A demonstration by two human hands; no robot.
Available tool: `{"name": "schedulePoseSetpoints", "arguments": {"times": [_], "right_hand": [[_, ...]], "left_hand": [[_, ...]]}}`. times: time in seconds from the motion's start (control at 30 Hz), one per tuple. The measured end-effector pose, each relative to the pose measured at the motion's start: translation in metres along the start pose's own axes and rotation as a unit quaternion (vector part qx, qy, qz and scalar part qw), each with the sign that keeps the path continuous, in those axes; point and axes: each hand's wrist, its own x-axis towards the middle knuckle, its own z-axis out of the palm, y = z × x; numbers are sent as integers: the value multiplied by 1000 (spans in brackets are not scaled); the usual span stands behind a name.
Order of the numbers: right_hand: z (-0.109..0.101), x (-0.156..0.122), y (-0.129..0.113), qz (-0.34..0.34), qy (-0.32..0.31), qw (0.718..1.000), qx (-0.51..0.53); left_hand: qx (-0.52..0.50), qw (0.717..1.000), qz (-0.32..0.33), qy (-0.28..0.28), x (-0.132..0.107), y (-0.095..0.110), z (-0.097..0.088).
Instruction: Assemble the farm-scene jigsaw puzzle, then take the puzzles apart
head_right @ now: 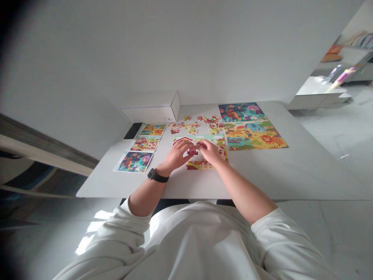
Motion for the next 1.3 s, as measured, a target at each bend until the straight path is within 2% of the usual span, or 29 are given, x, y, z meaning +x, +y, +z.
{"name": "schedulePoseSetpoints", "arguments": {"times": [0.17,0.37,0.47,0.6,0.93,1.3], "right_hand": [[-2,-2,0,11,7,999,-35],[-2,-4,-2,-32,-19,997,-62],[2,-6,-4,-24,-41,996,-81],[5,-8,-3,-19,-57,994,-87],[5,-7,0,-24,-53,993,-101],[5,-8,-3,-48,-76,989,-113]], "left_hand": [[-37,999,-6,-8,-8,4,-24],[-36,995,-51,-77,-48,8,-42],[-26,992,-69,-98,-63,8,-40],[-22,991,-79,-104,-70,9,-33],[-20,991,-73,-111,-72,12,-32],[7,990,-80,-119,-73,12,-30]]}}
